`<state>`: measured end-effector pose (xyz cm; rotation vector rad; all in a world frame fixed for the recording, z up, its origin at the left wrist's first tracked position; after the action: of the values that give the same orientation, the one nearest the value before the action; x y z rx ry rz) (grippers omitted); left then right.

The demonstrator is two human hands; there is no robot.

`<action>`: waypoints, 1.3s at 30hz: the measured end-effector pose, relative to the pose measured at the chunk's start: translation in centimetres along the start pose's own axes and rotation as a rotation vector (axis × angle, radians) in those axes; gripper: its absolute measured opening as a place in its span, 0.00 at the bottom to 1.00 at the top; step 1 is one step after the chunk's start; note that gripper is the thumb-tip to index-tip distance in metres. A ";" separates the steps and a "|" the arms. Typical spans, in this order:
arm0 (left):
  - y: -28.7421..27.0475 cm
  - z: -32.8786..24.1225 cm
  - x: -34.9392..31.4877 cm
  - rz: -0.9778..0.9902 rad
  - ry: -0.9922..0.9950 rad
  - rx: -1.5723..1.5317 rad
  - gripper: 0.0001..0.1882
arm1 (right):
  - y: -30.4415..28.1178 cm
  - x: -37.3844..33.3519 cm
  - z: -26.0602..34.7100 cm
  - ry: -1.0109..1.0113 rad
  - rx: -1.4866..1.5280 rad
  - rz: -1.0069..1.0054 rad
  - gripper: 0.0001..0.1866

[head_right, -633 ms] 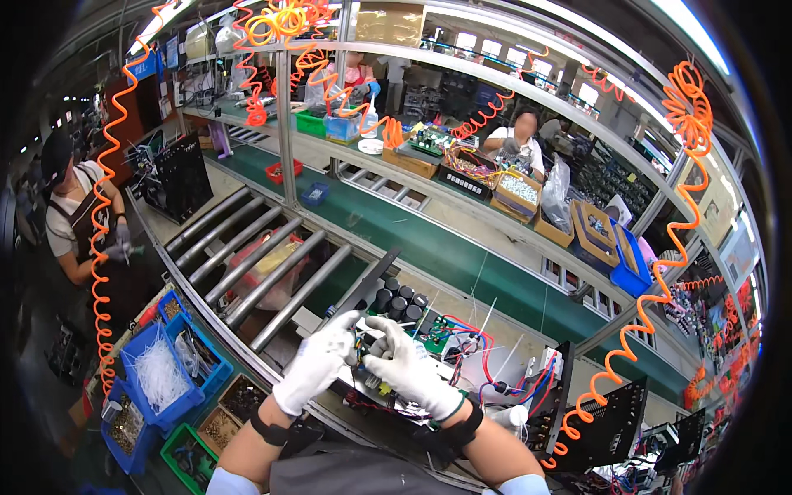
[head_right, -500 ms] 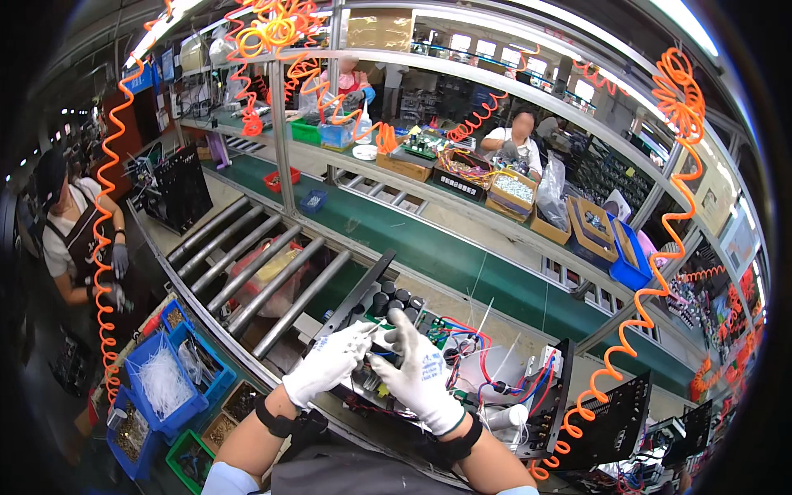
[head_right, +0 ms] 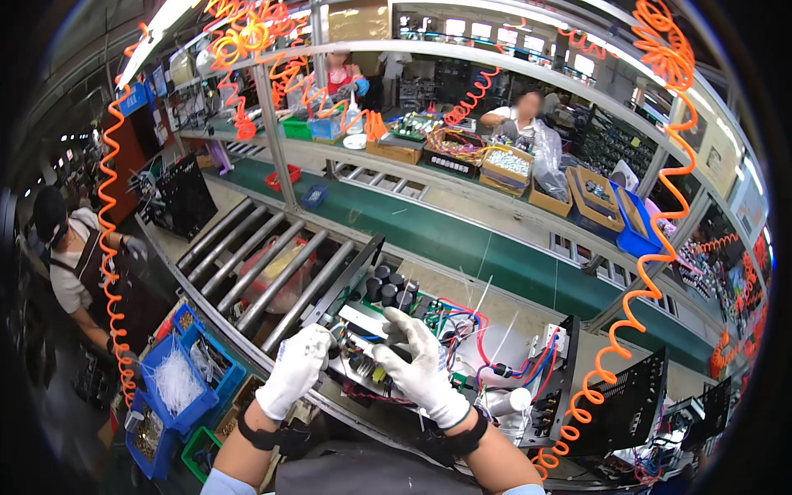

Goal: Assemble internal components and casing of industrial welding machines on a factory line.

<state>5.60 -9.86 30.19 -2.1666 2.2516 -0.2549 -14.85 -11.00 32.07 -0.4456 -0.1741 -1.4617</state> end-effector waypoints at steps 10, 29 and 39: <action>-2.9 -2.4 -4.6 -0.196 0.433 0.610 0.10 | 0.3 0.9 6.5 0.005 -0.069 0.143 0.08; -7.5 14.5 -9.3 0.346 -0.567 -0.095 0.11 | 17.5 3.2 -7.9 0.048 -0.412 0.765 0.20; -9.9 14.3 -6.5 0.273 -0.420 -0.044 0.12 | 17.3 5.1 -4.0 0.054 -0.441 0.719 0.16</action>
<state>17.34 -5.30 16.56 -1.6949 2.2712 0.2329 2.10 -16.47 27.15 -0.7340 0.3351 -0.7899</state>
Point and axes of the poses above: each hand's wrist, its own x-axis towards the middle knuckle, its own y-axis out of the palm, z = x × y, the point moved 4 cm from there along x, towards the middle knuckle
